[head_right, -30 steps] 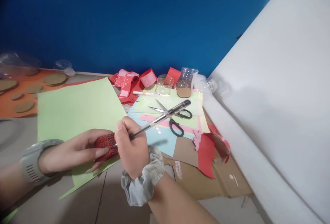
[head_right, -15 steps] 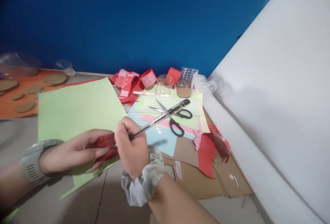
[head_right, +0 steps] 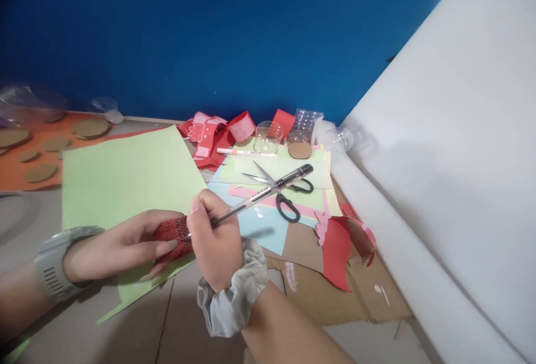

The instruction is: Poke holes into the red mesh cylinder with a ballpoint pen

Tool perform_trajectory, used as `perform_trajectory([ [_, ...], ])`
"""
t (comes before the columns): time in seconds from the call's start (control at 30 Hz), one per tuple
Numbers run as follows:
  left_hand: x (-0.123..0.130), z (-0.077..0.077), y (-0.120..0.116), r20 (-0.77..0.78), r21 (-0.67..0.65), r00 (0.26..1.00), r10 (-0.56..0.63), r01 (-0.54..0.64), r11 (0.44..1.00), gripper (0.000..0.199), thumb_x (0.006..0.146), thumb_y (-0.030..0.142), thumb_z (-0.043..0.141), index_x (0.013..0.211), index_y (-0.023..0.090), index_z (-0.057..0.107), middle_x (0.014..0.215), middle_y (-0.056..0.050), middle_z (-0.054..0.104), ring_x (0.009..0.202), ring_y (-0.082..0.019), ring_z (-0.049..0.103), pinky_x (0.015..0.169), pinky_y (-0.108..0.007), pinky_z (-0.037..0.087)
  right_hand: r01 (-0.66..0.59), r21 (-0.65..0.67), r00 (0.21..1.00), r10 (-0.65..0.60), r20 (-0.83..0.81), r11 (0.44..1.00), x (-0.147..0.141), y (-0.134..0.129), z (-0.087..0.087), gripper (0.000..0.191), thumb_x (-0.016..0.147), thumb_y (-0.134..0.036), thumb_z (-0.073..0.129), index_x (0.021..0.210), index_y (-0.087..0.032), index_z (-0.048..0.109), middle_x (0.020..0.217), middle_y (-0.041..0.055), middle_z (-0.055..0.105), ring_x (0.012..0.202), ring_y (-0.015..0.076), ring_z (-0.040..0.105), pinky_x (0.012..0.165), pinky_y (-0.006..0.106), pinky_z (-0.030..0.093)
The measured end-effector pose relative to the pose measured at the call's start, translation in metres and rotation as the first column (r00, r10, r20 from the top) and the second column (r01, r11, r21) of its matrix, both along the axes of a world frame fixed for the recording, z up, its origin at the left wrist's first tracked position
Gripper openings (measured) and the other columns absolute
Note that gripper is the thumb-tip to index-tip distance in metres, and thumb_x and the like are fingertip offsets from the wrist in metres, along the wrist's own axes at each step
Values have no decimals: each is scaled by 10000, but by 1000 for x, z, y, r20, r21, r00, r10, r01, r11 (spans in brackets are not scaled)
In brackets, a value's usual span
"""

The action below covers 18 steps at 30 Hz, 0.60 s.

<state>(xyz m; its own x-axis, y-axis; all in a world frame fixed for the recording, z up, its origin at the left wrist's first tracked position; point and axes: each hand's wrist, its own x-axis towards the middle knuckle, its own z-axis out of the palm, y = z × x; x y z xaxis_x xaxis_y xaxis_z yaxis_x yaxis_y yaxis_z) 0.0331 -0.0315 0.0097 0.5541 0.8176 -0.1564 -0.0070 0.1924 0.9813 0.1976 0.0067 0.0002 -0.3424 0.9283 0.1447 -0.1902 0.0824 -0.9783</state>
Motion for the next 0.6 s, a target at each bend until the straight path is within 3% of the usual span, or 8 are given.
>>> perform_trajectory([
  [0.6, 0, 0, 0, 11, -8, 1000, -7, 7, 1000, 273, 1026, 371, 558, 845, 170, 526, 643, 15, 548, 551, -127, 479, 587, -265, 485, -20, 12, 1000, 20, -6, 1000, 1, 1, -1, 360, 972, -249, 491, 633, -230, 371, 588, -47, 356, 557, 116, 334, 520, 262, 316],
])
